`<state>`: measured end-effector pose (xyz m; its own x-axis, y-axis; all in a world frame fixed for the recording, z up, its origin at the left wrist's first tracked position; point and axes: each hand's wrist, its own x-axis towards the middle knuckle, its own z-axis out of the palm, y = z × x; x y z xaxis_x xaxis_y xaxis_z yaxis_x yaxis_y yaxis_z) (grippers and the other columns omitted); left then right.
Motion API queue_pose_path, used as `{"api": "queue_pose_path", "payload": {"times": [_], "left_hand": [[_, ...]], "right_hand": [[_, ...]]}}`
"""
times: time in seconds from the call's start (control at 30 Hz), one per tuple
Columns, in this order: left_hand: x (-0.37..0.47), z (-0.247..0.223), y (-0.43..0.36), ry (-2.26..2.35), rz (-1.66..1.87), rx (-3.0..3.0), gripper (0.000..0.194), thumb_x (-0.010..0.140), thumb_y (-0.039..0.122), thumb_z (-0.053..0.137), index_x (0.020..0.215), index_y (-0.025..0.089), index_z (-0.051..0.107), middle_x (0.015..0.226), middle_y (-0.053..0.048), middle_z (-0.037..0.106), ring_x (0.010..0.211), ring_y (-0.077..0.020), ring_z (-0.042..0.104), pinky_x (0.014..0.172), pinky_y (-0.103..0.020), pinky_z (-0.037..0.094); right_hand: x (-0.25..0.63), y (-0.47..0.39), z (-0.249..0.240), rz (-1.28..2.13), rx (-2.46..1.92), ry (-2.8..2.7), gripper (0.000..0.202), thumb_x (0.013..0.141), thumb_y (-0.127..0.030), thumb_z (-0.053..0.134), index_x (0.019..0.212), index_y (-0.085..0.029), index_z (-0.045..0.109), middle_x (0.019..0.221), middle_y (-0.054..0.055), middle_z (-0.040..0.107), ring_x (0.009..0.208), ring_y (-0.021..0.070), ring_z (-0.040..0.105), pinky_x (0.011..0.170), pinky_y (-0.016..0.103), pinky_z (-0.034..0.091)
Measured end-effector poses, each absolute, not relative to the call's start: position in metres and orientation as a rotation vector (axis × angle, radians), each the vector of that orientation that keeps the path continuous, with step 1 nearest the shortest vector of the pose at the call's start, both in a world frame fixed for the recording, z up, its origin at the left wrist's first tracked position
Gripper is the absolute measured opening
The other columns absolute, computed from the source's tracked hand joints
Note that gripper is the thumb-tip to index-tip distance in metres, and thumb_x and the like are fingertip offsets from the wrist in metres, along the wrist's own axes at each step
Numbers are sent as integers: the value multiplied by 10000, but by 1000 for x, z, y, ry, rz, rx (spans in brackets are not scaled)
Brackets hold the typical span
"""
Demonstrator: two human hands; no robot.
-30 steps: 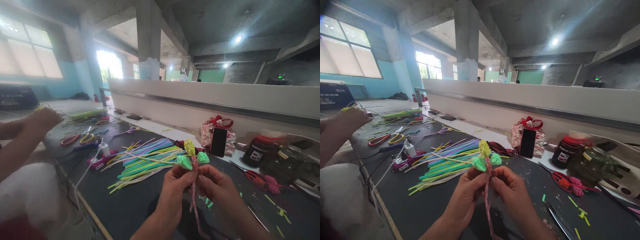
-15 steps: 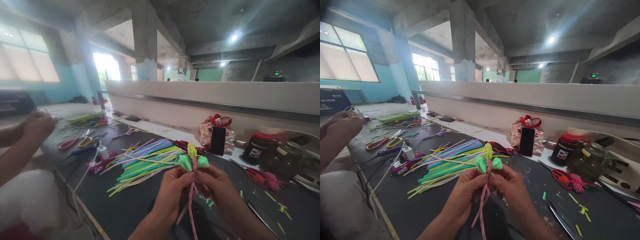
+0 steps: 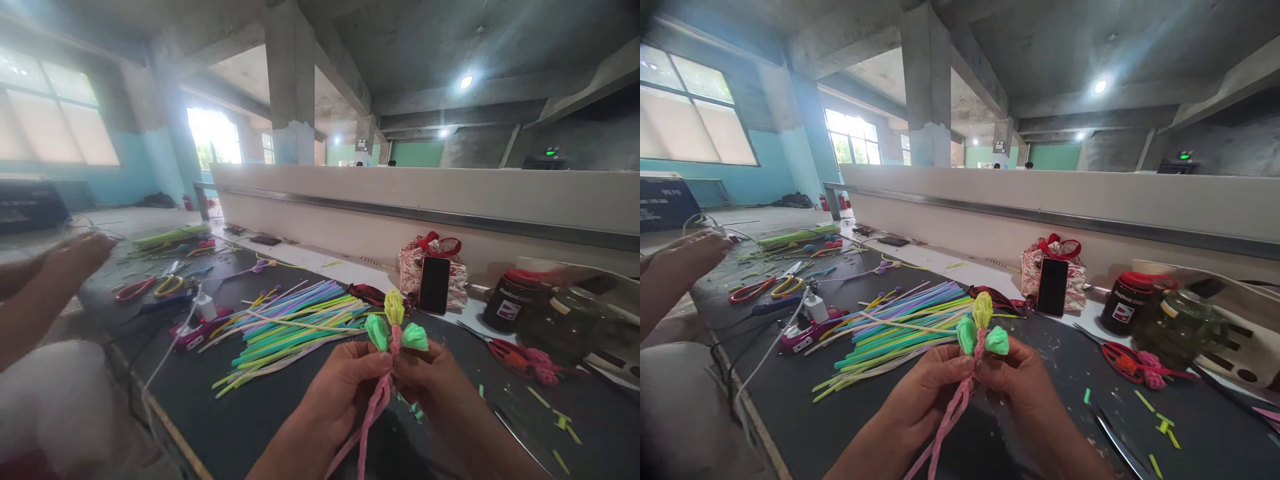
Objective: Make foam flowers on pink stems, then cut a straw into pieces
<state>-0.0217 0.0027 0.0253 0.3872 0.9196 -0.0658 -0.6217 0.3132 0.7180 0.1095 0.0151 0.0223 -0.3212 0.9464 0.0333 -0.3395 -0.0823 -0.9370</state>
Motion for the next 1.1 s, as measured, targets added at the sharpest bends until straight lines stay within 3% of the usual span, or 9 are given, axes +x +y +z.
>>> {"api": "queue_pose_path", "payload": {"times": [0.3, 0.67, 0.83, 1.1], "left_hand": [[-20, 28, -1, 561, 1019, 651, 142, 544, 183, 686, 585, 87, 589, 492, -15, 528, 420, -63, 429, 462, -198, 284], [-12, 26, -6, 590, 1092, 604, 132, 540, 166, 683, 583, 76, 596, 492, -31, 549, 427, -62, 450, 460, -177, 307], [-12, 32, -6, 538, 1136, 631, 130, 574, 176, 667, 558, 89, 571, 480, -30, 537, 497, -99, 507, 520, -194, 351], [-15, 28, -4, 639, 1144, 610, 166, 540, 176, 701, 561, 81, 566, 485, -23, 543, 425, -55, 440, 458, -171, 308]], "right_hand": [[112, 17, 23, 1563, -762, -1250, 351, 509, -430, 747, 540, -148, 541, 415, -54, 417, 367, 55, 327, 357, 187, 236], [111, 13, 17, 1538, -711, -1181, 295, 561, -377, 736, 572, -153, 545, 462, -67, 372, 435, 59, 268, 411, 190, 235], [105, 9, 22, 1578, -702, -1070, 251, 541, -352, 752, 576, -154, 602, 489, -45, 449, 468, 74, 339, 455, 198, 295], [98, 10, 16, 1641, -664, -962, 129, 595, -245, 732, 661, -152, 671, 565, -17, 572, 504, 80, 454, 502, 196, 369]]}}
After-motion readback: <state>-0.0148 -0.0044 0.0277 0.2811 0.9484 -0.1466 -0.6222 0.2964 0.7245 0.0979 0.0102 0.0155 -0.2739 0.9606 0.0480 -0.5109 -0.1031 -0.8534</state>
